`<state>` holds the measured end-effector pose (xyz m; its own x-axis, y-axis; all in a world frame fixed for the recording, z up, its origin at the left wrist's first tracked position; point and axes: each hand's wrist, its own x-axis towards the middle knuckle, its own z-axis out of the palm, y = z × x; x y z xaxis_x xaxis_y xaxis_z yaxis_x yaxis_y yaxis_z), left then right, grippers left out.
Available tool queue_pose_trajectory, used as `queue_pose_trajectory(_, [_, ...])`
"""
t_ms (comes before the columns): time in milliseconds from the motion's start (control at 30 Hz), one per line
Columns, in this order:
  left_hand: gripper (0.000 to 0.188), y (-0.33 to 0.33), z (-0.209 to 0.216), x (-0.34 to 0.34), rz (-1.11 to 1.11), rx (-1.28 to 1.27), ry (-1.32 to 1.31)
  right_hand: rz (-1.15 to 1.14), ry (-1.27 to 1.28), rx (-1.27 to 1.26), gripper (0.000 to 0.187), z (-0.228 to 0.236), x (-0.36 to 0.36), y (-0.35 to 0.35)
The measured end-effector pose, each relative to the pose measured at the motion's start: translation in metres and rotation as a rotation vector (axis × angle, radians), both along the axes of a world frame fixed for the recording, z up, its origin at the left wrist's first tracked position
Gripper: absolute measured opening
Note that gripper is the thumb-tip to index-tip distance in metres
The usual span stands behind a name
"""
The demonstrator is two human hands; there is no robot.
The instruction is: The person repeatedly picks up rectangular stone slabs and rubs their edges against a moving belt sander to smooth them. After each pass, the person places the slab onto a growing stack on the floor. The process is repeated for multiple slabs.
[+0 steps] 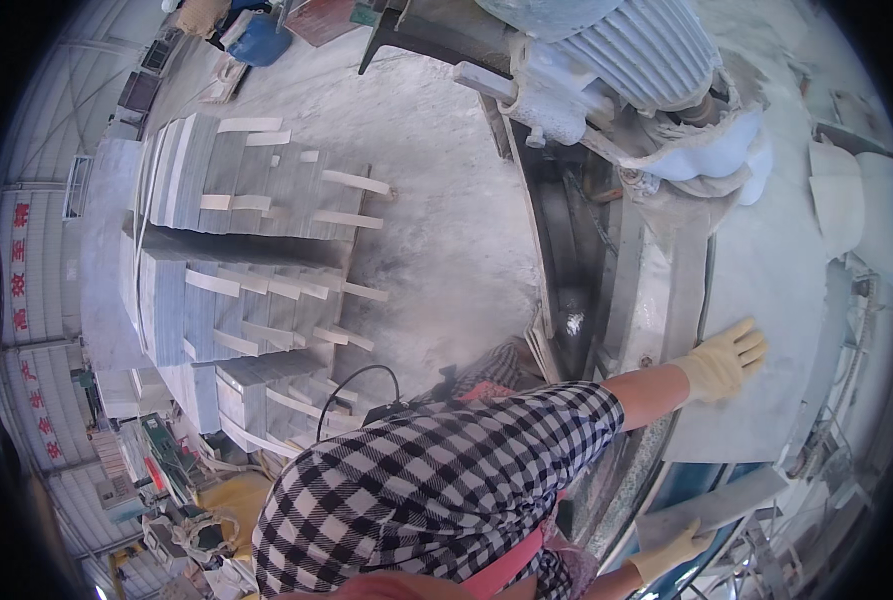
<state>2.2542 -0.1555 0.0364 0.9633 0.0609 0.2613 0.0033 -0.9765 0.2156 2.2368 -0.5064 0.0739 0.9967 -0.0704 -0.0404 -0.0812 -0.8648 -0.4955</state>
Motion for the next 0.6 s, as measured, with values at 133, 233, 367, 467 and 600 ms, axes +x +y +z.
queue_pose_trajectory(133, [0.059, -0.004, -0.005, 0.002, -0.001, -0.056, -0.016, 0.010, -0.022, -0.066, 0.054, -0.014, 0.010, -0.018])
queue_pose_trajectory(233, [0.061, -0.006, -0.006, 0.002, -0.002, -0.067, -0.020, -0.023, -0.012, -0.043, 0.052, -0.022, 0.014, -0.025])
queue_pose_trajectory(367, [0.061, -0.008, -0.006, 0.001, 0.011, -0.040, -0.046, 0.000, -0.031, -0.109, 0.053, -0.023, 0.014, -0.025])
queue_pose_trajectory(467, [0.061, -0.011, -0.006, 0.002, 0.014, -0.035, -0.049, 0.011, -0.016, -0.106, 0.054, -0.021, 0.014, -0.023])
queue_pose_trajectory(600, [0.060, -0.013, -0.007, 0.003, 0.015, 0.007, -0.040, 0.003, -0.004, -0.061, 0.055, -0.022, 0.014, -0.023])
